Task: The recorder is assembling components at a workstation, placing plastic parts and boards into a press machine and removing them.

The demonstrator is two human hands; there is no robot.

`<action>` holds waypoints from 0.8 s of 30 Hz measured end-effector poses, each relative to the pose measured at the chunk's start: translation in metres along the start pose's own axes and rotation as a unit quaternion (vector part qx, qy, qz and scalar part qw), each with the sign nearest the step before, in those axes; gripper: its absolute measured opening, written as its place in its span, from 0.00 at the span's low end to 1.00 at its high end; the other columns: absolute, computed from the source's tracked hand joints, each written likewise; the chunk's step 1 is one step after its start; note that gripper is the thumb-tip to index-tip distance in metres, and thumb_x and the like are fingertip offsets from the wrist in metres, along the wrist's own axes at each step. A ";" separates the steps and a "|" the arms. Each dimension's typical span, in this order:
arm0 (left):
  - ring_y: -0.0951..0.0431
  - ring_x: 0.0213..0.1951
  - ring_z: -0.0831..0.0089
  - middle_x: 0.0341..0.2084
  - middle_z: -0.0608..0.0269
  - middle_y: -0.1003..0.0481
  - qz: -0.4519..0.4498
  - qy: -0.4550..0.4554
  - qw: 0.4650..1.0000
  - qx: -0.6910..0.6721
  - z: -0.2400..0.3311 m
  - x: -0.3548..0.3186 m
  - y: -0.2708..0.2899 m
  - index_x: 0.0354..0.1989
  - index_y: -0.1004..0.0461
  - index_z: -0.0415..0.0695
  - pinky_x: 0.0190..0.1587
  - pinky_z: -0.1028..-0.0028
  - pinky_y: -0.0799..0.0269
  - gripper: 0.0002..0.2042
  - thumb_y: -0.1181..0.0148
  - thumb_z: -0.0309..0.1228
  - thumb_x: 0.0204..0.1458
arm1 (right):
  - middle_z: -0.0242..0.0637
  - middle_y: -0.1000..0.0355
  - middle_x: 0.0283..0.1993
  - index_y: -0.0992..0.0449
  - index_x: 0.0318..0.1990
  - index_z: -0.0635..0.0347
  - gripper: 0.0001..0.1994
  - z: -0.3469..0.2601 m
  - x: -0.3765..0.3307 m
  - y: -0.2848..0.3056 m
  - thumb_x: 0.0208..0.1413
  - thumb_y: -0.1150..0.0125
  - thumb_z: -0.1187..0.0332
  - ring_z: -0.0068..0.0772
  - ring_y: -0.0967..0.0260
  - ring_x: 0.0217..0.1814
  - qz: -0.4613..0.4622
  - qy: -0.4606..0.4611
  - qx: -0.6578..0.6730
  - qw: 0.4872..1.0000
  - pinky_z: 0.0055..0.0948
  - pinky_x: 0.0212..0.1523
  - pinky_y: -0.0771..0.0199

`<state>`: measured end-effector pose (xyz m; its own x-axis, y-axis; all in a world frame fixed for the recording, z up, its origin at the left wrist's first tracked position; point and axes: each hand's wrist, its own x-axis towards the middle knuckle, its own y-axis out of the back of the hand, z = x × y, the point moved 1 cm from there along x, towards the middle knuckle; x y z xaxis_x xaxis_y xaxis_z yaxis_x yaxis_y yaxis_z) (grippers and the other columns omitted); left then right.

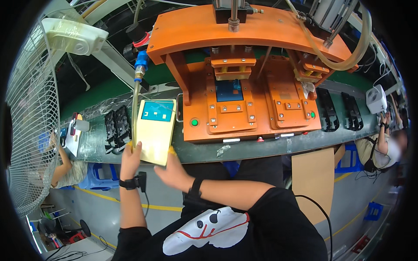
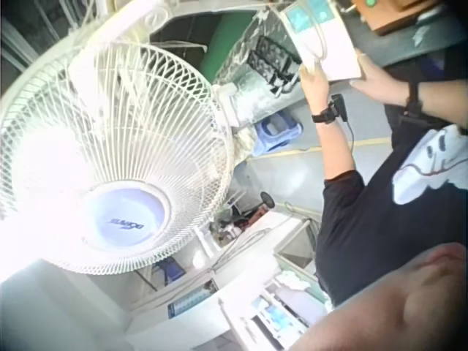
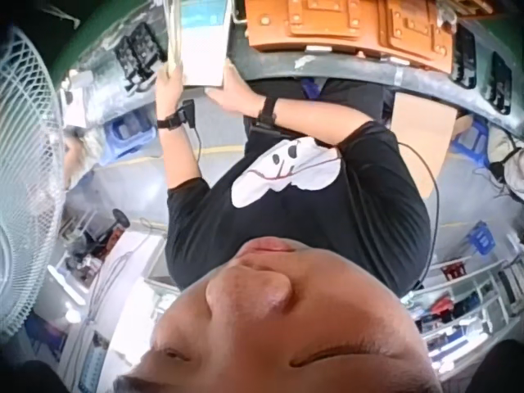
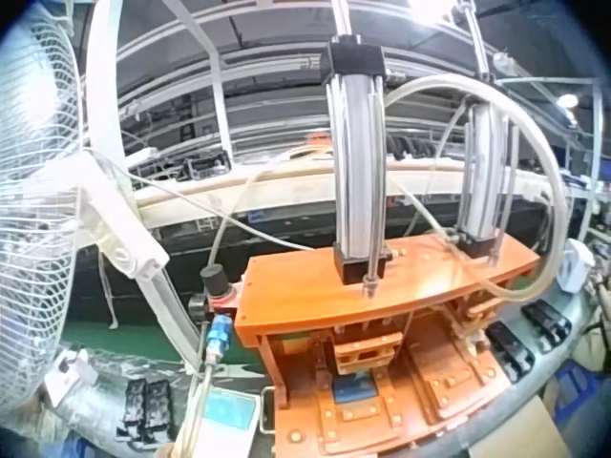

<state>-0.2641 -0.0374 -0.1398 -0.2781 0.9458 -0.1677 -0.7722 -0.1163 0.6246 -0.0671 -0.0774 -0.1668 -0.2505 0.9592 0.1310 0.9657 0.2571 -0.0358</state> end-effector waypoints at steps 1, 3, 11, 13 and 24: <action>0.19 0.40 0.63 0.38 0.46 0.21 -0.009 -0.018 1.000 0.017 0.011 0.010 0.003 0.51 0.29 0.29 0.42 0.67 0.26 0.21 0.37 0.36 0.58 | 0.56 0.35 0.59 0.42 0.63 0.70 0.30 0.020 -0.014 -0.015 0.56 0.36 0.69 0.47 0.35 0.62 0.028 -0.031 -0.048 0.998 0.39 0.63 0.36; 0.20 0.42 0.65 0.40 0.46 0.21 -0.032 -0.032 0.996 0.072 0.020 0.018 0.013 0.52 0.29 0.31 0.44 0.68 0.26 0.22 0.37 0.37 0.58 | 0.55 0.38 0.60 0.46 0.65 0.69 0.34 0.006 -0.022 -0.025 0.57 0.35 0.65 0.47 0.37 0.63 -0.061 -0.127 -0.071 0.988 0.38 0.60 0.34; 0.26 0.52 0.70 0.52 0.54 0.25 0.032 -0.113 0.976 -0.184 -0.041 0.024 0.029 0.61 0.32 0.33 0.56 0.71 0.31 0.20 0.43 0.32 0.65 | 0.52 0.27 0.32 0.24 0.40 0.71 0.15 -0.061 0.027 0.033 0.55 0.36 0.64 0.51 0.26 0.40 -0.132 -0.006 -0.214 0.968 0.44 0.43 0.26; 0.28 0.56 0.67 0.56 0.52 0.28 0.169 -0.060 0.968 -0.176 -0.047 -0.009 0.021 0.63 0.35 0.33 0.59 0.69 0.32 0.20 0.45 0.31 0.66 | 0.59 0.28 0.37 0.26 0.43 0.72 0.18 -0.065 0.044 0.047 0.54 0.37 0.64 0.61 0.31 0.49 -0.012 0.124 -0.333 0.935 0.48 0.54 0.30; 0.30 0.60 0.67 0.59 0.51 0.35 0.120 -0.002 0.953 -0.278 -0.039 -0.085 -0.064 0.71 0.54 0.40 0.51 0.71 0.24 0.39 0.36 0.18 0.55 | 0.57 0.27 0.41 0.22 0.45 0.71 0.30 -0.026 0.113 0.011 0.47 0.39 0.48 0.55 0.39 0.50 0.054 0.013 -0.584 0.810 0.47 0.51 0.45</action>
<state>-0.2135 -0.1224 -0.1950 -0.4836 0.8728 -0.0663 -0.8702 -0.4712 0.1437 -0.0831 0.0312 -0.1262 -0.1736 0.9618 0.2116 0.3912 -0.1298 0.9111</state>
